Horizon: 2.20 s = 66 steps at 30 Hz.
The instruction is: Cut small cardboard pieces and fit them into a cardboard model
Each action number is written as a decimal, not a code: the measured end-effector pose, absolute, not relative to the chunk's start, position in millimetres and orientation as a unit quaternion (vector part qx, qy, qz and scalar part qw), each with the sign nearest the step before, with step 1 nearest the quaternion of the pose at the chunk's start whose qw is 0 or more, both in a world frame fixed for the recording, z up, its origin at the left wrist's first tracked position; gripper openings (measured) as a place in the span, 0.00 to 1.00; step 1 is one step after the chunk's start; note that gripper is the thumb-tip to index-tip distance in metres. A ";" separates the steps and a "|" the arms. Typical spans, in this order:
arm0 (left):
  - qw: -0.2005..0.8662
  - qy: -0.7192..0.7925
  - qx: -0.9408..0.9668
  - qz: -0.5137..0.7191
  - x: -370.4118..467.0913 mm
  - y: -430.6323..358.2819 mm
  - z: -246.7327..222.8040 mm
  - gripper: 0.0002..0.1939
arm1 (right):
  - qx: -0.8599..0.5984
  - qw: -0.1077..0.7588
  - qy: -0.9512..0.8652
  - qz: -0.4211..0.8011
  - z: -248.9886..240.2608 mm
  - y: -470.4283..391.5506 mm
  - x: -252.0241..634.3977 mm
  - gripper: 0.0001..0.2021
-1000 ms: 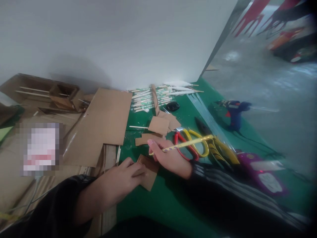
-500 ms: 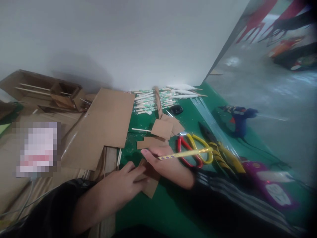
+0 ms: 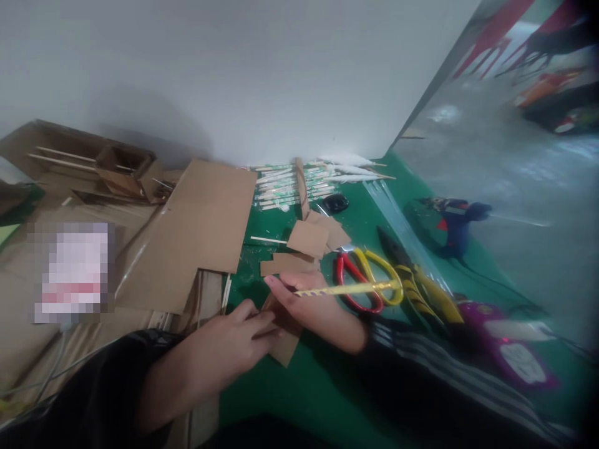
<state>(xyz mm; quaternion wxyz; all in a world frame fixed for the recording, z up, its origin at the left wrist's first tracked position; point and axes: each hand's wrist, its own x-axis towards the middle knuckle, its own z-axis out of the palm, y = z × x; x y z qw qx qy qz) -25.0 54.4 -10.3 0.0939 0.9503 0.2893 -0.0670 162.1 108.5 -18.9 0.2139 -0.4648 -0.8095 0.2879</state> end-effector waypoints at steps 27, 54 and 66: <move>0.084 0.264 0.960 -0.028 -27.2 58.0 -15.1 0.19 | -0.465 0.259 -0.803 0.268 -25.8 106.8 155.5 0.21; 0.087 0.261 0.961 0.009 -26.7 57.5 -19.0 0.12 | -0.489 0.226 -0.820 0.192 -28.1 110.9 145.2 0.22; 0.094 0.262 0.960 -0.003 -27.3 56.7 -20.3 0.12 | -0.464 0.200 -0.843 0.183 -24.0 111.7 146.4 0.22</move>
